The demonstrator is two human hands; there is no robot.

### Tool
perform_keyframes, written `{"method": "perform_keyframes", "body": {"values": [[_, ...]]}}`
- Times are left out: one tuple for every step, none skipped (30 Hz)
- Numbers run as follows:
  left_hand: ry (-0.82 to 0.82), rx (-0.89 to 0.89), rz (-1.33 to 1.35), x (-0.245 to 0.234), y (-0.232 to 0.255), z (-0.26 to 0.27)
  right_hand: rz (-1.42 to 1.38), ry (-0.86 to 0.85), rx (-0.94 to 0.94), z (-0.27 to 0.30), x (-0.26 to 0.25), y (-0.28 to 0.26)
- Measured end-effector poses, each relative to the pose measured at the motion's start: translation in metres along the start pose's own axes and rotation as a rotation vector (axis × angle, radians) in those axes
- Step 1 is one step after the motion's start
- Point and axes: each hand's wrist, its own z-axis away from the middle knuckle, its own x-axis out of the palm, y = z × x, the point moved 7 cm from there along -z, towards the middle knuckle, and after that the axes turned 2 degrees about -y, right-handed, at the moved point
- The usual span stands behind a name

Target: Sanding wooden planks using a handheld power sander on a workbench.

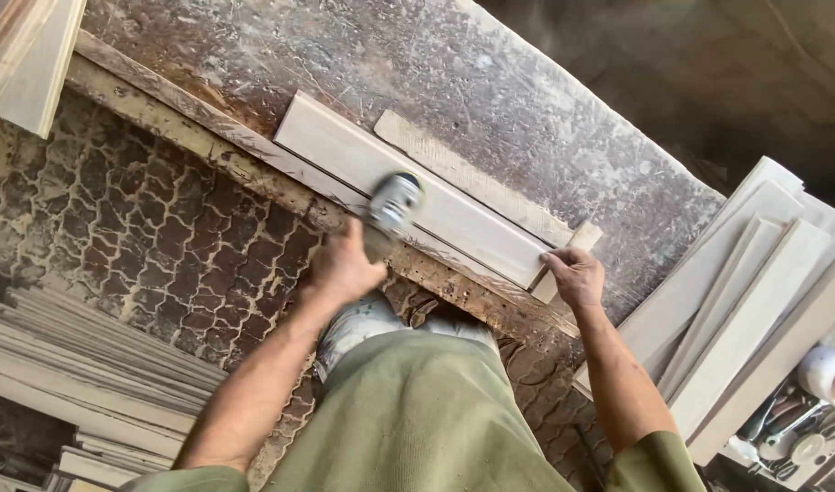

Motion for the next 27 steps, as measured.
{"method": "perform_keyframes", "body": {"values": [[0.064,-0.096,0.098,-0.022,-0.018,-0.001,0.004,0.006,0.012,-0.002,-0.001,0.005],[0.061,-0.097,0.099,-0.037,-0.032,-0.007,0.007,0.005,0.014,-0.005,0.001,0.002],[0.158,-0.153,0.158,-0.056,-0.049,-0.010,0.037,0.005,0.021,-0.008,0.001,0.002],[0.244,-0.206,0.212,-0.071,-0.064,-0.012,0.069,0.006,0.040,-0.004,-0.001,0.008],[0.230,-0.204,0.210,-0.075,-0.074,-0.016,0.072,0.007,0.054,-0.007,0.002,0.013],[0.353,-0.164,0.273,-0.089,-0.082,-0.019,0.108,0.015,0.052,-0.010,0.003,0.018],[0.476,-0.123,0.338,-0.101,-0.088,-0.020,0.143,0.021,0.049,-0.013,0.002,0.025],[0.458,-0.110,0.338,-0.092,-0.096,-0.024,0.146,0.034,0.068,-0.011,0.003,0.029],[0.454,-0.136,0.333,-0.083,-0.106,-0.028,0.107,0.028,0.054,-0.009,0.004,0.031],[0.457,-0.164,0.331,-0.076,-0.115,-0.032,0.070,0.022,0.031,-0.013,0.004,0.030],[0.447,-0.154,0.335,-0.066,-0.094,-0.024,0.074,0.033,0.039,-0.018,0.000,0.027],[0.392,-0.137,0.283,-0.052,-0.073,-0.014,0.094,0.019,0.015,-0.018,0.001,0.027],[0.338,-0.118,0.232,-0.037,-0.052,-0.003,0.114,0.004,-0.009,-0.018,0.001,0.027],[0.329,-0.106,0.231,-0.022,-0.029,0.007,0.115,0.015,0.001,-0.019,-0.002,0.029],[0.270,-0.089,0.194,-0.004,-0.006,0.018,0.112,0.005,-0.013,-0.020,-0.003,0.029],[0.217,-0.074,0.155,0.011,0.015,0.029,0.107,-0.007,-0.032,-0.023,-0.001,0.026],[0.215,-0.065,0.152,0.036,0.031,0.031,0.104,0.001,-0.028,-0.026,-0.001,0.034],[0.128,-0.009,0.042,0.064,0.049,0.033,0.105,-0.013,-0.013,-0.030,0.004,0.041],[0.041,0.047,-0.068,0.092,0.065,0.036,0.106,-0.026,0.002,-0.033,0.009,0.046],[0.045,0.053,-0.072,0.115,0.077,0.040,0.102,-0.020,0.001,-0.032,0.007,0.047],[-0.004,0.146,-0.113,0.141,0.093,0.044,0.133,-0.029,0.024,-0.031,0.008,0.047],[-0.038,0.228,-0.153,0.160,0.105,0.045,0.161,-0.046,0.029,-0.036,0.014,0.038],[-0.020,0.222,-0.156,0.177,0.115,0.044,0.154,-0.047,0.011,-0.029,0.001,0.039],[-0.091,0.291,-0.164,0.195,0.122,0.043,0.177,-0.045,-0.019,-0.027,-0.002,0.031],[-0.163,0.360,-0.172,0.212,0.127,0.041,0.200,-0.042,-0.049,-0.026,-0.002,0.022],[-0.139,0.331,-0.165,0.196,0.119,0.042,0.201,-0.063,-0.081,-0.026,0.004,0.021],[-0.143,0.312,-0.137,0.183,0.113,0.041,0.209,-0.051,-0.063,-0.029,0.008,0.024]]}}
